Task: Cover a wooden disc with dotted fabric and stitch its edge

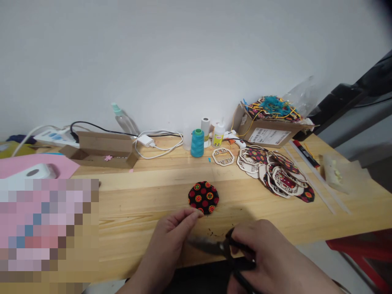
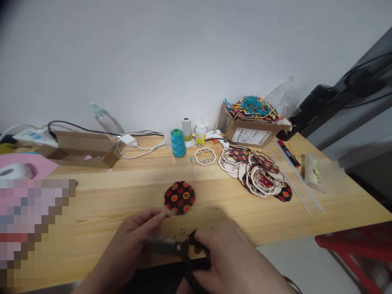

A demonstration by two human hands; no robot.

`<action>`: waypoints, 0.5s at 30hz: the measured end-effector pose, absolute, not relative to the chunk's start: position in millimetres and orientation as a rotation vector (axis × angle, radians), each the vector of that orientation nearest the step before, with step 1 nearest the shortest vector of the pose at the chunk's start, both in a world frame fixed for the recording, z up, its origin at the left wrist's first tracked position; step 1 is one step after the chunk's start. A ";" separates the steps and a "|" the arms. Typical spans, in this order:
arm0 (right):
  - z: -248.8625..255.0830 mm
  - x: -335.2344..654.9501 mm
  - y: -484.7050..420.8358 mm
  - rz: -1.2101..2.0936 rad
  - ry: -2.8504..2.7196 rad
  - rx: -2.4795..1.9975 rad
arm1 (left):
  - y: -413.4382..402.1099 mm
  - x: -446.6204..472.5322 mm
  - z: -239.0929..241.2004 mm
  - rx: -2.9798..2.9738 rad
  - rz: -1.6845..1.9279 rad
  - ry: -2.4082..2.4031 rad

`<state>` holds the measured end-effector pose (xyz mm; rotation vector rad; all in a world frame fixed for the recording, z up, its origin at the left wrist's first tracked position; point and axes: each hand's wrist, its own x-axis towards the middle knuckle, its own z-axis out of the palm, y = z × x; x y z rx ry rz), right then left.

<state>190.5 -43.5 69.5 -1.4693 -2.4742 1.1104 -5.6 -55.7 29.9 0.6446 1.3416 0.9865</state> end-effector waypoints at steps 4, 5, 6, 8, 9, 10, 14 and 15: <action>66.6 207.6 -49.4 1.138 -2.595 -1.506 | -52.4 -8.0 24.8 0.419 1.043 1.280; 64.2 213.9 -49.0 1.102 -2.599 -1.553 | -51.6 -8.4 24.4 0.362 1.060 1.237; 61.4 220.8 -47.8 1.058 -2.594 -1.600 | -50.9 -8.7 24.5 0.309 1.070 1.198; 55.4 235.1 -43.8 0.985 -2.576 -1.684 | -49.9 -8.7 25.6 0.237 1.080 1.148; 52.5 242.2 -41.5 0.953 -2.562 -1.721 | -49.7 -8.7 26.4 0.218 1.082 1.132; 49.7 249.1 -39.3 0.923 -2.549 -1.754 | -49.6 -8.6 27.1 0.206 1.083 1.116; 39.3 274.8 -31.8 0.746 -2.480 -1.942 | -50.1 -8.6 28.9 0.171 1.095 1.081; 37.0 280.8 -29.9 0.690 -2.455 -2.004 | -50.3 -8.7 29.2 0.164 1.096 1.076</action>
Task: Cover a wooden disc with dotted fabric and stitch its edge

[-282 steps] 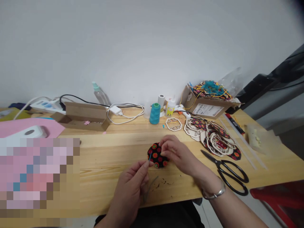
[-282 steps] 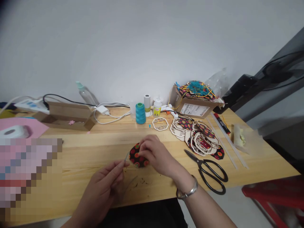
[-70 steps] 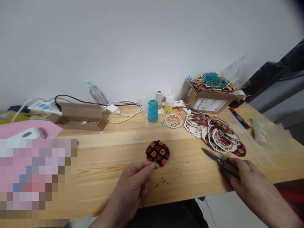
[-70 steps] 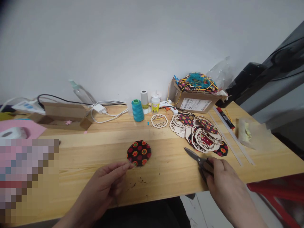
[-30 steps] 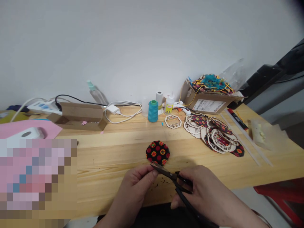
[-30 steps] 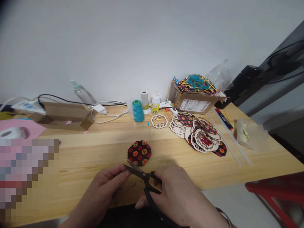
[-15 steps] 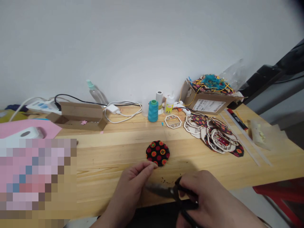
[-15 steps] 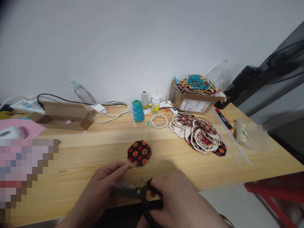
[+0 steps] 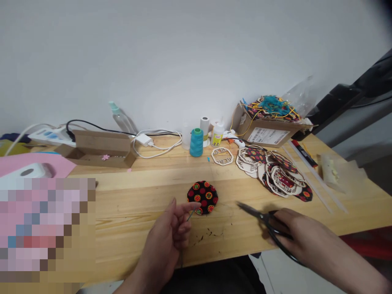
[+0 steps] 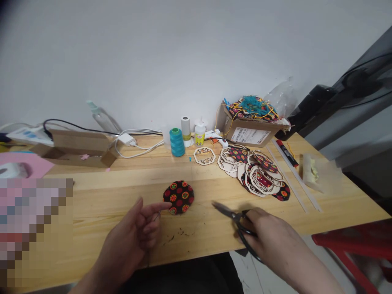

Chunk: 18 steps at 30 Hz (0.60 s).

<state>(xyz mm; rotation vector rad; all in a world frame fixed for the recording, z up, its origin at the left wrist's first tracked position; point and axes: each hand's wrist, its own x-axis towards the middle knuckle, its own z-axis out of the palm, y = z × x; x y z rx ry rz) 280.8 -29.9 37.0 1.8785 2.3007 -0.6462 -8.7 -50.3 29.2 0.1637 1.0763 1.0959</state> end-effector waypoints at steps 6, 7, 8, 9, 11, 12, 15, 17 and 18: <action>31.8 302.8 -16.8 -0.333 2.210 1.994 | -52.1 -7.3 30.2 0.148 1.085 1.053; 33.1 300.0 -15.8 -0.255 2.214 2.008 | -52.6 -6.7 30.5 0.162 1.086 1.052; 35.0 294.1 -15.7 -0.169 2.232 2.043 | -53.1 -6.0 30.8 0.182 1.086 1.049; 36.9 284.8 -16.6 -0.110 2.281 2.087 | -53.6 -5.1 31.1 0.204 1.082 1.046; 40.2 257.0 -20.8 -0.209 2.492 2.174 | -54.5 -3.2 32.0 0.243 1.062 1.040; 41.0 239.9 -23.7 -0.479 2.640 2.159 | -54.9 -2.2 32.5 0.263 1.052 1.033; 40.0 188.2 -31.6 -1.674 2.625 1.951 | -56.8 0.8 33.8 0.327 1.037 1.025; 38.6 163.5 -33.6 -2.072 2.520 1.872 | -58.5 1.9 34.2 0.373 1.041 1.033; 38.5 155.6 -33.3 -2.181 2.492 1.858 | -59.5 2.1 34.0 0.392 1.035 1.040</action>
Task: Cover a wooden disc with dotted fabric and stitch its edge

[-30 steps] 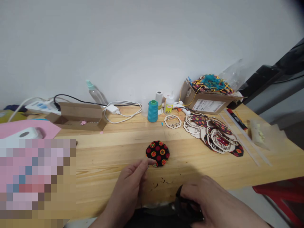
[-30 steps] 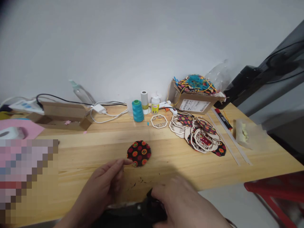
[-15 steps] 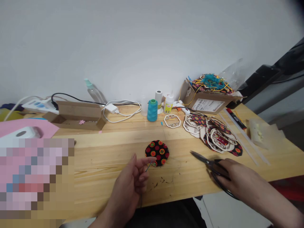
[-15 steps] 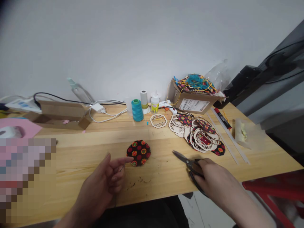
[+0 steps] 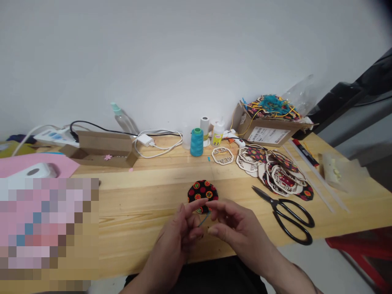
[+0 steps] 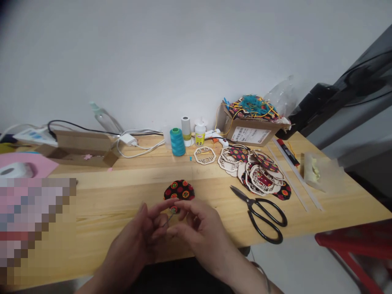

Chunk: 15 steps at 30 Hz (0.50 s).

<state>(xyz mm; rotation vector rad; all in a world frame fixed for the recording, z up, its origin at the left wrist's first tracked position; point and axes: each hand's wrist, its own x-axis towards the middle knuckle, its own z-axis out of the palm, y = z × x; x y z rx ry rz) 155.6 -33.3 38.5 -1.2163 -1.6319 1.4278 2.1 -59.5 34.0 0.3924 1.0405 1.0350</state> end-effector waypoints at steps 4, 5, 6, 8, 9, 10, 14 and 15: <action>40.9 148.1 -27.2 1.335 -1.604 -1.139 | -63.7 1.3 31.0 0.459 0.984 1.023; 41.8 149.7 -25.5 1.301 -1.624 -1.125 | -64.5 1.1 29.8 0.480 0.983 1.010; 42.5 151.5 -24.0 1.282 -1.642 -1.116 | -65.1 1.0 28.7 0.501 0.987 0.997; 43.6 154.9 -22.2 1.277 -1.665 -1.113 | -65.7 1.0 26.8 0.536 0.991 0.983; 44.1 155.9 -21.8 1.273 -1.674 -1.119 | -65.7 1.0 26.2 0.551 0.985 0.987; 44.6 156.4 -21.7 1.262 -1.681 -1.128 | -65.6 1.0 26.0 0.569 0.972 0.997; 45.9 155.8 -20.9 1.210 -1.700 -1.140 | -64.0 -0.1 28.0 0.800 0.866 1.131; 45.8 156.6 -20.1 1.190 -1.721 -1.132 | -63.6 -0.6 28.9 0.865 0.843 1.175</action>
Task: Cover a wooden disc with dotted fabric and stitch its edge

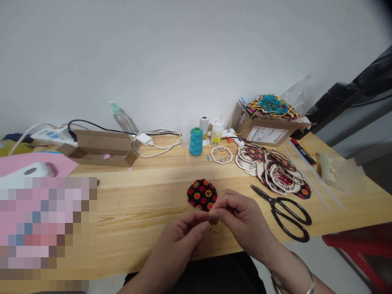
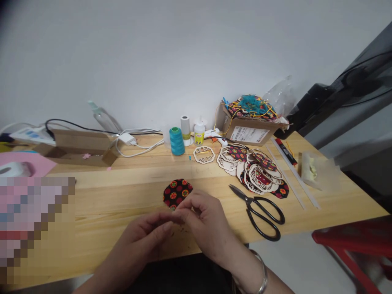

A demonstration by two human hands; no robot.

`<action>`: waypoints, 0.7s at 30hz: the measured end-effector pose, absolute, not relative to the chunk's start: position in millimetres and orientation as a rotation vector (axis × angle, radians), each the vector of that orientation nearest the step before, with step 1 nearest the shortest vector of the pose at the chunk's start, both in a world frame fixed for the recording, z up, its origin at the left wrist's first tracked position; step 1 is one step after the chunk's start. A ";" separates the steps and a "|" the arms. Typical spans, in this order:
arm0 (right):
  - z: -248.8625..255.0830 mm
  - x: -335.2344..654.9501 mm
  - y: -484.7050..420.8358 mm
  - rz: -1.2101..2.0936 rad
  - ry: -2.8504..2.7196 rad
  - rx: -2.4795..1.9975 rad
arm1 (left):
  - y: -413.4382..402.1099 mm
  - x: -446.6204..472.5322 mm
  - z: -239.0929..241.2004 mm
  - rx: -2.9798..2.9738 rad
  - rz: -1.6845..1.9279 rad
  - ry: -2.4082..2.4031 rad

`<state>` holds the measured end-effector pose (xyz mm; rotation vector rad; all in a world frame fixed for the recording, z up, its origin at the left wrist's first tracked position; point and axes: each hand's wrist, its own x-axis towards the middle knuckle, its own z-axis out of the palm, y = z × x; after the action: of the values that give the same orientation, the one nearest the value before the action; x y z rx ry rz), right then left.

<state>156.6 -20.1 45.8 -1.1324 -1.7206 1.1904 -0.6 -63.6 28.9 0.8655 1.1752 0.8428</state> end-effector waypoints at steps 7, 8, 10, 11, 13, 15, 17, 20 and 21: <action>45.9 192.3 -11.4 0.663 -2.358 -1.120 | -60.0 -2.8 30.6 0.718 1.010 1.204; 46.4 197.6 -11.5 0.652 -2.464 -1.099 | -59.2 -2.7 30.2 0.659 1.044 1.183; 46.2 203.9 -12.9 0.673 -2.588 -1.068 | -57.8 -2.3 29.3 0.558 1.081 1.135; 45.1 204.7 -13.7 0.678 -2.610 -1.065 | -57.2 -1.9 28.6 0.525 1.092 1.115; 40.7 202.9 -14.5 0.683 -2.598 -1.050 | -56.6 -1.4 27.2 0.496 1.108 1.085; 35.0 199.0 -13.8 0.738 -2.544 -1.022 | -56.3 -1.2 25.7 0.490 1.119 1.070; 30.7 195.7 -11.0 0.843 -2.434 -0.989 | -56.0 -1.5 24.6 0.483 1.142 1.064; 30.7 192.7 -2.2 1.060 -2.099 -0.975 | -54.9 -2.2 25.0 0.468 1.172 1.059; 32.5 191.7 2.4 1.147 -1.961 -0.969 | -54.4 -2.3 25.8 0.466 1.174 1.058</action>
<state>191.7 2.4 32.5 -0.9693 -1.9612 1.1465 -2.3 -54.4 25.8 0.4656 1.0580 1.1737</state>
